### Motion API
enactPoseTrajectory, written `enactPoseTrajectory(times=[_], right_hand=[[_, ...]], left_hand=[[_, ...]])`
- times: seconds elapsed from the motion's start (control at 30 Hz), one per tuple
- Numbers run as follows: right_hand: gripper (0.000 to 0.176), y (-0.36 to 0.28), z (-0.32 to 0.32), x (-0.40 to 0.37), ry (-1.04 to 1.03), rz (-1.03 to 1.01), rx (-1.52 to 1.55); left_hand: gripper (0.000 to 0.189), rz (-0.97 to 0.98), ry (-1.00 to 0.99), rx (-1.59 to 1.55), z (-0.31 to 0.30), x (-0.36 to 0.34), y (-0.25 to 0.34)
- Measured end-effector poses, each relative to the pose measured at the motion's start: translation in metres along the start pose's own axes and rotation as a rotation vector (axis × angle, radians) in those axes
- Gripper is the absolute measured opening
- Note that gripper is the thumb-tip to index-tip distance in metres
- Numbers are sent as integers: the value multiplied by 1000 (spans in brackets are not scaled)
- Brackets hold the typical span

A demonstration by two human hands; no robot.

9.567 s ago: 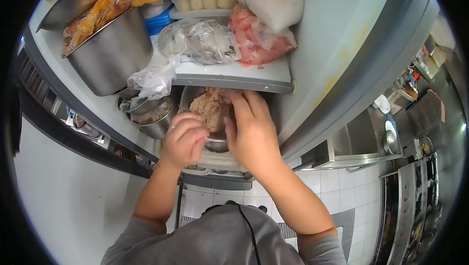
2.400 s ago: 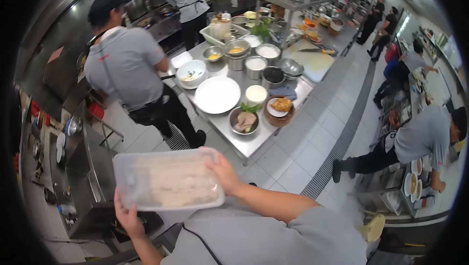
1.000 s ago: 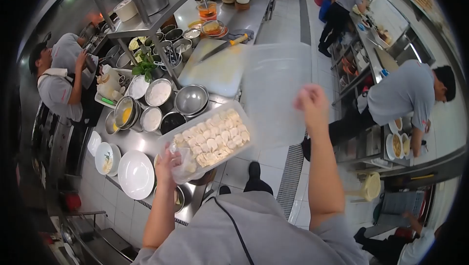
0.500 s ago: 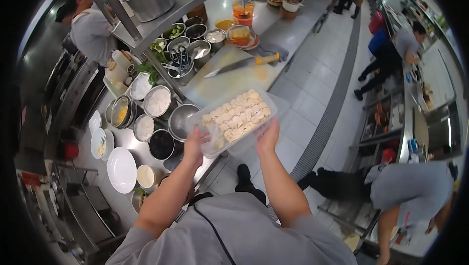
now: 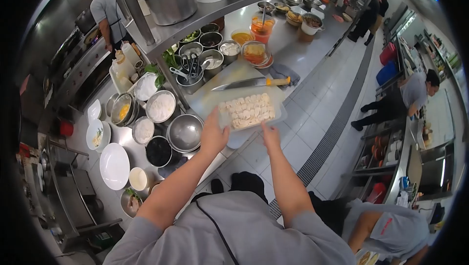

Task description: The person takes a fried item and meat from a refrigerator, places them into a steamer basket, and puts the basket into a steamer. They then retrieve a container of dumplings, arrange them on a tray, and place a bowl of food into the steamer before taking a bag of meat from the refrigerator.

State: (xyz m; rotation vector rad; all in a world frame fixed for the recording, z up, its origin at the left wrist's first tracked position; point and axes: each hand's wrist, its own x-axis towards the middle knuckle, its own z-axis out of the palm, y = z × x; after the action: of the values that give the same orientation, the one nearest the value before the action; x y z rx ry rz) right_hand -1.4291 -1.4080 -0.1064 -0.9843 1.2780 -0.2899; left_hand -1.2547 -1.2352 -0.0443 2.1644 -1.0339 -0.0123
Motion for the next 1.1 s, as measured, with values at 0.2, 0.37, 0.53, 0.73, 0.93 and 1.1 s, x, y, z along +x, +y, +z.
enactPoseTrajectory(times=[0.2,0.37,0.53,0.73,0.93,1.1], right_hand=[[50,-29,-3,-6,406,-1320,-740],[44,-63,8,15,-406,-1119,-1197],[47,-62,11,33,-419,-1232,-1190],[45,-74,29,28,-485,-1128,-1340],[48,-74,32,36,-489,-1050,-1328],[48,-76,29,41,-521,-1078,-1293]], left_hand=[[57,5,-159,154,33,28,-3],[30,286,-156,356,31,49,6],[25,-187,-456,476,42,50,14],[38,-309,-477,645,48,60,33],[41,-479,-706,387,50,61,9],[40,-501,-542,118,63,52,-31]])
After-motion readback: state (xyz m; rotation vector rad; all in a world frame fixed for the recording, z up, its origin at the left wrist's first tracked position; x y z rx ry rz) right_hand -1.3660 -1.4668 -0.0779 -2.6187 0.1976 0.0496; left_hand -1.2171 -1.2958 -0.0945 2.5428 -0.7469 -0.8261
